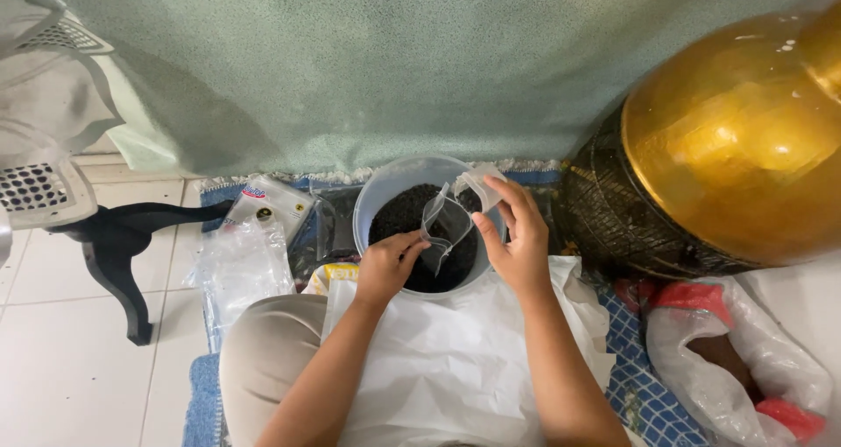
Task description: Filling small plastic bags with black pellets using a scoop from a larger container
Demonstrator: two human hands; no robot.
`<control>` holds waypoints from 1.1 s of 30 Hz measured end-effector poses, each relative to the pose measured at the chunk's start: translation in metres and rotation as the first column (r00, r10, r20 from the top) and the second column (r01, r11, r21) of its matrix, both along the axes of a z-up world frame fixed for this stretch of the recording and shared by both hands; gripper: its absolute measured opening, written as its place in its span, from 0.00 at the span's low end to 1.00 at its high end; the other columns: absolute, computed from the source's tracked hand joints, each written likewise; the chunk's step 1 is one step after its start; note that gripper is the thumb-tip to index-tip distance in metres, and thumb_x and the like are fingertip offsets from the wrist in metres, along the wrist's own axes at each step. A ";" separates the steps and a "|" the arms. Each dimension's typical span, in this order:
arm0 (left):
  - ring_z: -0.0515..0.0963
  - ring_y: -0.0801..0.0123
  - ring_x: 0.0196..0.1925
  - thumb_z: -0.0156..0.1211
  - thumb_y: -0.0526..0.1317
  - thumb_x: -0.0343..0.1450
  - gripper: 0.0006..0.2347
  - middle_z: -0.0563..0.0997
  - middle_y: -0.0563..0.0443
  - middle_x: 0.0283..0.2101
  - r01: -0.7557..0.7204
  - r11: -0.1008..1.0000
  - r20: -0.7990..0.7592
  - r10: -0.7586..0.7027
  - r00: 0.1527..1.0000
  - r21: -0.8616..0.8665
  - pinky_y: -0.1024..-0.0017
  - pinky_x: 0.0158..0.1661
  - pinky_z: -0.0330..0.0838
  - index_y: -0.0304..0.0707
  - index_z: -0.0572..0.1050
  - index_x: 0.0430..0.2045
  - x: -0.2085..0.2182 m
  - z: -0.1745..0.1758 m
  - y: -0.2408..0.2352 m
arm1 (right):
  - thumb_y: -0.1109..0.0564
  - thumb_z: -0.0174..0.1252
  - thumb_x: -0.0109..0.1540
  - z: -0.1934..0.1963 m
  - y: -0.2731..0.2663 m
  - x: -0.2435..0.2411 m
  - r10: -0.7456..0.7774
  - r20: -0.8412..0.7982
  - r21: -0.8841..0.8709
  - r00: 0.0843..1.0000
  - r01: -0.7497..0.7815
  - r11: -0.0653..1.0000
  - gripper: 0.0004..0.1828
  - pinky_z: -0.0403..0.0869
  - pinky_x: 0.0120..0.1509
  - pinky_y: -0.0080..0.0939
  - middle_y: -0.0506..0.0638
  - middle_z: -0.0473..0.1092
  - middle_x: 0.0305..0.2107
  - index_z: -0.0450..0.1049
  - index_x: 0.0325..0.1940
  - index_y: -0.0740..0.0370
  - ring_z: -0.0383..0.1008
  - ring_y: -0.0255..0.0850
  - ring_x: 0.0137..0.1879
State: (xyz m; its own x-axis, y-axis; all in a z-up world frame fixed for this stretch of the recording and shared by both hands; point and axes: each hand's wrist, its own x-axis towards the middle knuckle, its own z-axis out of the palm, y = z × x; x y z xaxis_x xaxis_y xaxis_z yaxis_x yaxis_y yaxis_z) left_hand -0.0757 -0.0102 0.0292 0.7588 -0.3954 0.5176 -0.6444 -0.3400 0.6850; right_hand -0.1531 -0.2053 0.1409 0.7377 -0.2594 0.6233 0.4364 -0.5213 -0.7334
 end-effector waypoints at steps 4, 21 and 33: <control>0.87 0.66 0.35 0.69 0.42 0.70 0.09 0.88 0.51 0.36 -0.009 1.000 0.000 0.009 1.000 -0.001 0.73 0.38 0.82 0.40 0.84 0.39 0.000 -0.003 0.000 | 0.67 0.64 0.62 0.002 0.002 0.001 0.004 0.005 -0.016 1.000 -0.004 1.000 0.25 0.74 0.64 0.48 0.61 0.67 0.56 0.71 0.64 0.68 0.71 0.55 0.64; 0.86 0.67 0.33 0.70 0.42 0.70 0.09 0.87 0.52 0.34 -0.011 1.000 0.031 0.011 0.999 -0.017 0.75 0.36 0.82 0.40 0.84 0.39 0.000 0.000 0.000 | 0.67 0.63 0.63 0.005 0.005 -0.001 -0.026 0.014 -0.069 1.000 0.027 0.997 0.26 0.72 0.65 0.47 0.59 0.67 0.57 0.70 0.66 0.65 0.69 0.55 0.66; 0.86 0.67 0.32 0.69 0.42 0.70 0.08 0.87 0.53 0.34 -0.012 1.000 0.044 0.013 0.999 -0.011 0.73 0.36 0.82 0.42 0.84 0.39 0.001 -0.005 0.000 | 0.64 0.67 0.61 -0.001 0.002 0.001 -0.054 0.000 -0.116 0.999 0.053 0.992 0.24 0.74 0.62 0.46 0.59 0.69 0.54 0.75 0.61 0.62 0.72 0.53 0.63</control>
State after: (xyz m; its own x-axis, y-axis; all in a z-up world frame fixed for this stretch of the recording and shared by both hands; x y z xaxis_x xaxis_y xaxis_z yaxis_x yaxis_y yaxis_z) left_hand -0.0748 -0.0099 0.0242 0.7402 -0.3805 0.5544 -0.6695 -0.3411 0.6598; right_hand -0.1521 -0.2033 0.1398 0.7264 -0.2244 0.6496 0.4037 -0.6257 -0.6675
